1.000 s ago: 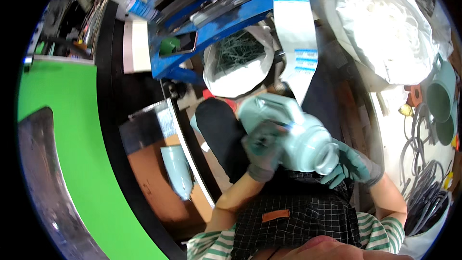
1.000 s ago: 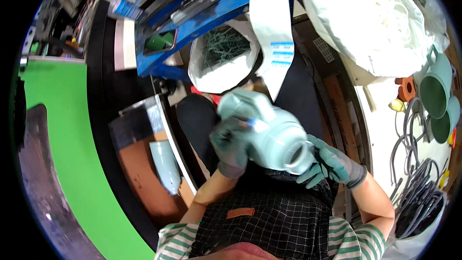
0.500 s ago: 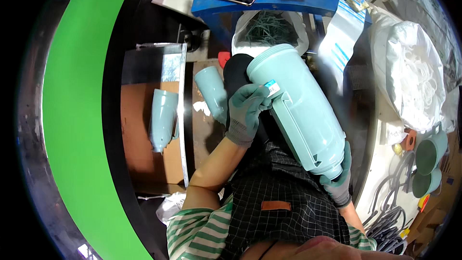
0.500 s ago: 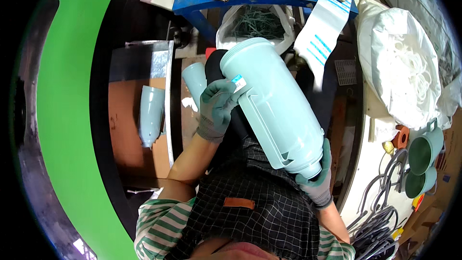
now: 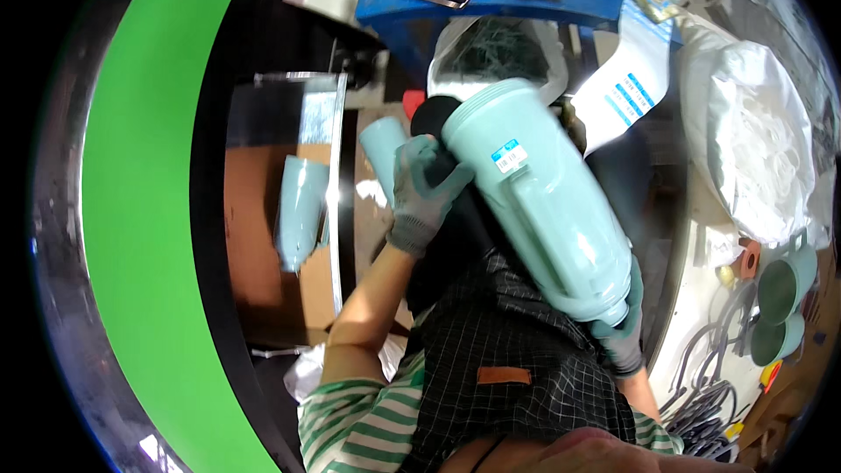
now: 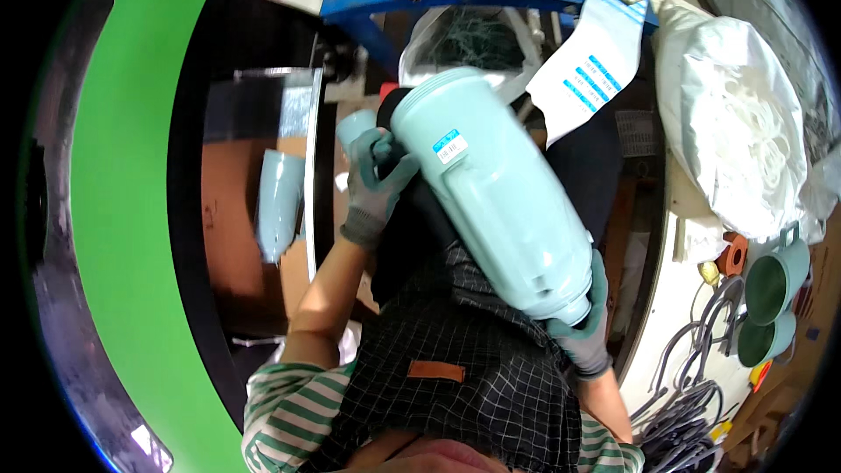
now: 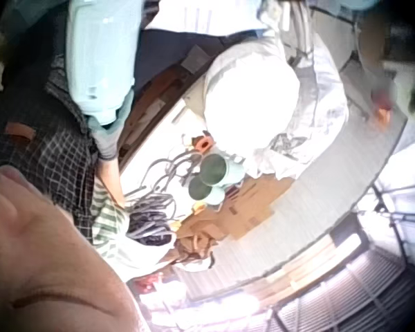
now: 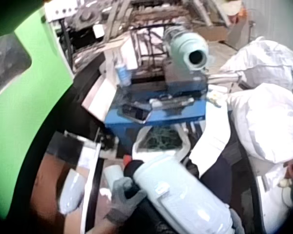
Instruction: The person assembles light blue plastic kettles by inserting a grey handle into the body and securing it with a white plastic ring. The person handles the kettle body, handle, and ring one at a time, repeatedly performing the assembly process in a workshop setting.
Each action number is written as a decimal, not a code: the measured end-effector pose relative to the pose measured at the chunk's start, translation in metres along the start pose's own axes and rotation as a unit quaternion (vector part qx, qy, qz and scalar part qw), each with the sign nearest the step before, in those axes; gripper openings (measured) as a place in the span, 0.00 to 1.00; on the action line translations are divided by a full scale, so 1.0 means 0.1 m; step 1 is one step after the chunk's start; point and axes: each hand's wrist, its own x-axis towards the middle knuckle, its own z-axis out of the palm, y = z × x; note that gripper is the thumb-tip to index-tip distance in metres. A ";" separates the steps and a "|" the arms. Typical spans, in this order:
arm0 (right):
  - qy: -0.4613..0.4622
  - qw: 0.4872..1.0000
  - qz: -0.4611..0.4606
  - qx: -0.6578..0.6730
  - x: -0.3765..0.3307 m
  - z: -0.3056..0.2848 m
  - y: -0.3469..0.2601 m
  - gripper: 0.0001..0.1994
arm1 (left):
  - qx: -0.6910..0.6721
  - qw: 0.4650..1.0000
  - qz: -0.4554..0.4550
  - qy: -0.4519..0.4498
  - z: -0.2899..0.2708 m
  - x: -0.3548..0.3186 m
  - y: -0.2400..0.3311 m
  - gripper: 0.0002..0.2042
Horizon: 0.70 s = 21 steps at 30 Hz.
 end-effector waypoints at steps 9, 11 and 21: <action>0.085 0.994 -0.063 -0.002 0.06 -0.51 -0.28 0.70 | -0.182 0.964 0.179 -0.072 0.52 1.41 1.08 0.21; 0.164 0.974 -0.062 0.141 0.03 -0.55 -0.46 0.52 | -0.177 0.945 0.274 -0.018 0.57 1.92 1.75 0.16; 0.225 0.937 -0.241 0.114 0.73 -1.07 -1.65 0.39 | 0.239 0.850 0.468 0.032 0.97 2.13 2.21 0.30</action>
